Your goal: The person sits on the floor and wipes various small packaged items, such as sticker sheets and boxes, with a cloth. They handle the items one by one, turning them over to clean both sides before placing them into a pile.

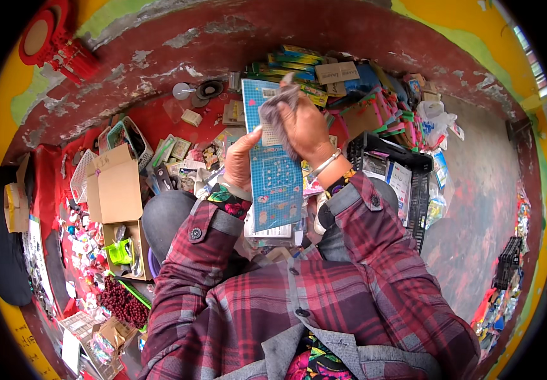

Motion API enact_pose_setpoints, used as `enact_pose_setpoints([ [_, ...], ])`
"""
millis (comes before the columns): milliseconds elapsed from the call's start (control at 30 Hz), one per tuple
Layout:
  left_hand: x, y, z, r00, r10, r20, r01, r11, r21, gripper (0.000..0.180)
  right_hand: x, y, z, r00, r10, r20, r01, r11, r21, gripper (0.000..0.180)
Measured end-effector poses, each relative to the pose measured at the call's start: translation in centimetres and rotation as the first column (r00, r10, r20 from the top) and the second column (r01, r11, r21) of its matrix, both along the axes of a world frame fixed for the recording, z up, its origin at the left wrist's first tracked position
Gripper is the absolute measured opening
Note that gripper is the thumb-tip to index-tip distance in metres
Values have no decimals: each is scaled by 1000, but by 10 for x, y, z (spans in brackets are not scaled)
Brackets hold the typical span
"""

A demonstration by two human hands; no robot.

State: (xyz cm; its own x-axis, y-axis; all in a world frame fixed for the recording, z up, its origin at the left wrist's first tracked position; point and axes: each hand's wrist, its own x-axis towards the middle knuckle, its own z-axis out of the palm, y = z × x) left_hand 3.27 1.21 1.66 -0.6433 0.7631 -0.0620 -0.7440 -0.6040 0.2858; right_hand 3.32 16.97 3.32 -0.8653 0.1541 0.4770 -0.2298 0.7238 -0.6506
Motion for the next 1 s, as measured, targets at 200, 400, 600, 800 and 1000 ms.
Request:
enact_pose_setpoints([
  [200,-17,-9,32,976,118,-185,-133,989,-69,70,-10,39,-21,944,315,98,87,50,-995,34],
  [400,-37,-40,51,916,330,-230,-324,944,62,77,1,31,-6,722,690,53,36,39,-999,46],
  [600,-44,-52,49,842,479,-246,-476,876,77,75,28,12,6,479,854,203,9,226,-974,38],
  [800,-43,-48,43,701,537,-469,-633,771,-62,61,40,7,18,607,774,181,72,173,-982,29],
  [1000,-42,-42,36,703,554,-445,-651,753,-91,44,45,11,12,683,705,192,114,157,-981,29],
])
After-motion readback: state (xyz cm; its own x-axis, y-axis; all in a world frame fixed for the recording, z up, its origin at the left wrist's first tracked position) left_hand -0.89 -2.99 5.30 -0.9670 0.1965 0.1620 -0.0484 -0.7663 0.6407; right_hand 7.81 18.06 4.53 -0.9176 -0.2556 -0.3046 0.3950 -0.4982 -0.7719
